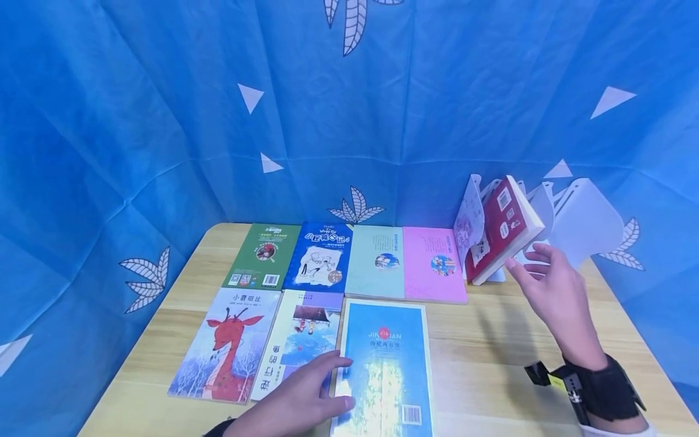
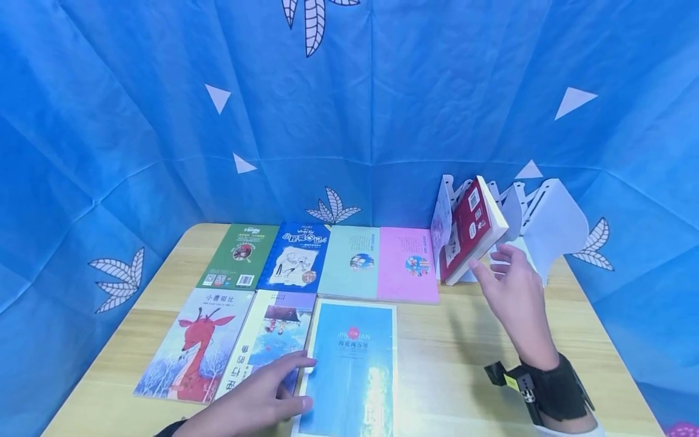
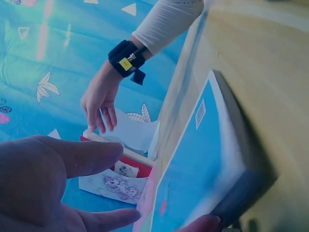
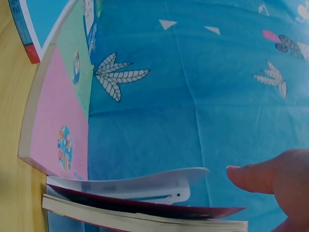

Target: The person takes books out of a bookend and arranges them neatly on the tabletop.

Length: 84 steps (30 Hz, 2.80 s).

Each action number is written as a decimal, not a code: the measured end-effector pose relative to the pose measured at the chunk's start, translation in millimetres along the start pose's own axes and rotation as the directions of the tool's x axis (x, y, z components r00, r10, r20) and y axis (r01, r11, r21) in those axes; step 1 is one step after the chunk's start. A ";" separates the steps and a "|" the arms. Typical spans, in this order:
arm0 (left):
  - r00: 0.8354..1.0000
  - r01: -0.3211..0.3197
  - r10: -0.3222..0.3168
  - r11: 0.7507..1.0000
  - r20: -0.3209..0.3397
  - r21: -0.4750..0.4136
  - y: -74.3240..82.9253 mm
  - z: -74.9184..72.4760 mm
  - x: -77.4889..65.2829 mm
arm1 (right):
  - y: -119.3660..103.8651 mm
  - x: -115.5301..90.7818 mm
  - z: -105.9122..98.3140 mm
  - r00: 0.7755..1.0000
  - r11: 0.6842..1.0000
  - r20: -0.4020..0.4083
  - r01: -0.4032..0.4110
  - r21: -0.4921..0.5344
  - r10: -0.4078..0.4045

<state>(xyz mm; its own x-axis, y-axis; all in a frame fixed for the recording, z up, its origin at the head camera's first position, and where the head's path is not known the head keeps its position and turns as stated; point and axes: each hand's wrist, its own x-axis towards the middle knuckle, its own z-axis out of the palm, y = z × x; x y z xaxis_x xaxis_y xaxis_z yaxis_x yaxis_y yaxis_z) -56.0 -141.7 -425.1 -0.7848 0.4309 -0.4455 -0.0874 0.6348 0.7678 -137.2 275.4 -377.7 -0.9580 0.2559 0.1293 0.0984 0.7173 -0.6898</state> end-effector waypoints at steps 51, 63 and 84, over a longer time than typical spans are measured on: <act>0.923 -0.380 0.323 0.676 0.210 0.632 -4.9 31.5 24.1 | 13.5 53.3 34.2 0.999 0.984 -0.038 -0.031 0.175 0.038; 0.933 -0.358 0.285 0.675 0.220 0.645 -2.7 33.2 23.6 | 16.3 54.9 37.2 0.990 0.995 -0.139 0.025 0.098 -0.011; 0.923 -0.375 0.320 0.617 0.215 0.692 -1.2 33.0 22.1 | 17.0 40.9 35.3 0.948 0.992 -0.299 0.122 0.036 -0.106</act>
<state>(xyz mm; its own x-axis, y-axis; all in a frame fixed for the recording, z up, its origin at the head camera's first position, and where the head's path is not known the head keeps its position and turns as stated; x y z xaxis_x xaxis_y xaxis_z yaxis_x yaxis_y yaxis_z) -53.0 -111.8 -451.0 -0.6204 0.7384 -0.2642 0.6650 0.6739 0.3219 -184.3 275.3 -409.2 -0.8386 0.3603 0.4086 -0.0289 0.7195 -0.6939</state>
